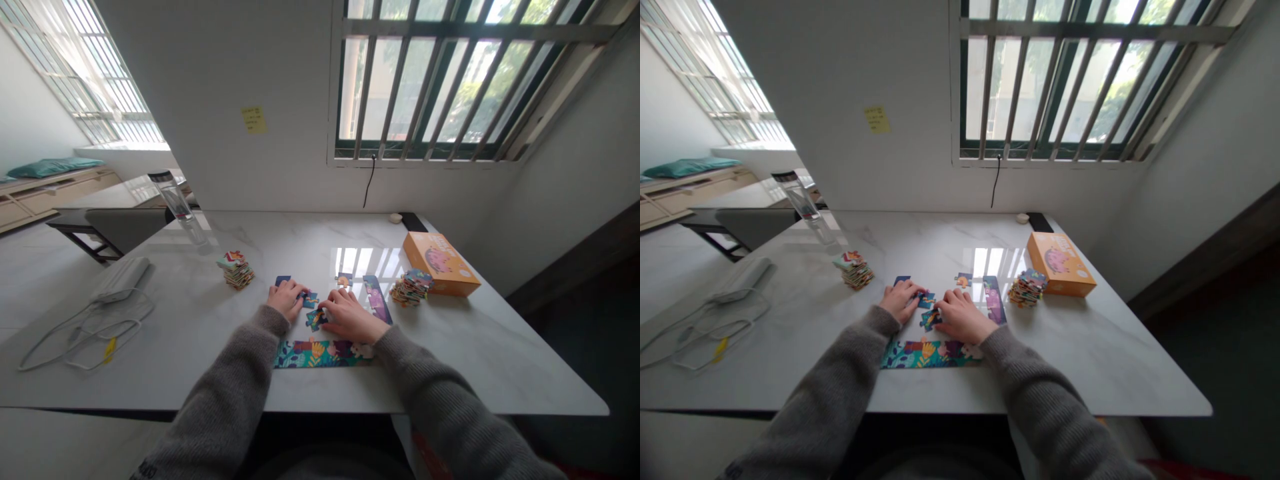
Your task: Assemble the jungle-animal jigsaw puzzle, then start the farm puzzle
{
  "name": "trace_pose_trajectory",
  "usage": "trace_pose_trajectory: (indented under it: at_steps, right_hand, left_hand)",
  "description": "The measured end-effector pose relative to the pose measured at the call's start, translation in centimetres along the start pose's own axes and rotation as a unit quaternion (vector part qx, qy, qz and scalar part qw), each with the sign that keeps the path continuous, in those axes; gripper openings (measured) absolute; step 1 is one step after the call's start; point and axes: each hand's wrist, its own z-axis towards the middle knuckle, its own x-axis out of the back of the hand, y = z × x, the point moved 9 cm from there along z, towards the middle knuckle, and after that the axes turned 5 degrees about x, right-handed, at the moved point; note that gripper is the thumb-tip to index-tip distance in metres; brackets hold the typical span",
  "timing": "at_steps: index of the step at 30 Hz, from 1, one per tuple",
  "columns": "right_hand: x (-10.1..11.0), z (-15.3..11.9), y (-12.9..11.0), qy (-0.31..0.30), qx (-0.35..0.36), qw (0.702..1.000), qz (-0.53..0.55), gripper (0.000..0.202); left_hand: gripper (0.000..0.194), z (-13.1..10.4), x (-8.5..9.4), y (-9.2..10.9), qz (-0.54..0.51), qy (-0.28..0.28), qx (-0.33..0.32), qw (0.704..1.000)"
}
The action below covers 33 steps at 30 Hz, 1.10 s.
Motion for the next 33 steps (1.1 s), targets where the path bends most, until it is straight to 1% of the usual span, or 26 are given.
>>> trace_pose_trajectory:
  at_steps: [2,4,6,8,10,11,13,15,18,20,22,23,25,26,28,29,31,33]
  right_hand:
    - [0.2,0.1,0.1,0.000,-0.007,1.000,0.001,0.038]
    - [0.5,0.2,0.2,0.011,-0.016,1.000,0.014,0.035]
    - [0.7,0.3,0.3,0.028,-0.029,0.998,0.050,0.023]
    - [0.9,0.4,0.6,0.049,-0.044,0.993,0.100,0.011]
    - [1.1,0.4,0.9,0.082,-0.052,0.984,0.151,0.007]
    - [1.4,0.4,1.1,0.100,-0.054,0.978,0.174,0.008]
    - [1.8,0.2,1.7,0.139,-0.063,0.964,0.218,0.008]
    - [2.1,0.1,2.3,0.163,-0.074,0.948,0.264,0.007]
    - [2.2,0.0,2.8,0.179,-0.087,0.926,0.320,0.005]
    - [2.2,0.0,2.8,0.182,-0.088,0.920,0.336,0.005]
    - [2.3,0.0,2.6,0.182,-0.085,0.924,0.325,0.010]
    - [2.5,0.0,2.4,0.183,-0.080,0.931,0.306,0.014]
    - [2.7,-0.1,2.0,0.180,-0.063,0.953,0.236,0.026]
    - [2.6,-0.1,1.6,0.167,-0.052,0.966,0.190,0.031]
    - [1.8,0.1,0.9,0.117,-0.029,0.988,0.095,0.036]
    - [1.2,0.2,0.6,0.086,-0.020,0.995,0.056,0.037]
    - [0.0,0.4,0.2,0.035,-0.003,0.999,0.005,0.037]
    - [-0.6,0.6,-0.1,0.010,0.012,1.000,-0.017,0.039]
  left_hand:
    - [0.028,-0.1,0.0,0.1,-0.006,0.001,-0.004,1.000]
    - [0.032,-0.1,0.0,0.1,-0.025,0.000,0.003,1.000]
    - [0.037,0.0,0.1,0.2,-0.054,0.008,0.008,0.998]
    - [0.034,0.0,0.4,0.5,-0.085,0.019,-0.007,0.996]
    - [0.030,-0.1,0.9,1.0,-0.129,0.028,-0.033,0.991]
    - [0.031,-0.2,1.1,1.2,-0.162,0.027,-0.046,0.985]
    - [0.034,-0.4,1.6,1.6,-0.235,0.022,-0.065,0.970]
    - [0.032,-0.7,1.9,2.0,-0.284,0.018,-0.082,0.955]
    - [0.045,-1.2,2.1,3.1,-0.308,0.016,-0.121,0.944]
    - [0.047,-1.4,2.0,3.6,-0.317,0.007,-0.135,0.939]
    - [0.042,-1.2,1.9,3.4,-0.321,0.008,-0.120,0.939]
    - [0.040,-1.1,2.0,2.9,-0.320,0.018,-0.102,0.942]
    - [0.039,-0.7,2.5,1.4,-0.314,0.062,-0.048,0.946]
    - [0.038,-0.5,2.8,0.5,-0.311,0.086,-0.022,0.946]
    - [0.037,-0.4,3.2,-0.9,-0.307,0.126,0.010,0.943]
    - [0.035,-0.3,3.3,-1.4,-0.304,0.137,0.019,0.943]
    - [0.032,-0.1,3.1,-2.0,-0.290,0.139,0.028,0.946]
    - [0.029,0.0,2.8,-2.3,-0.272,0.127,0.039,0.953]
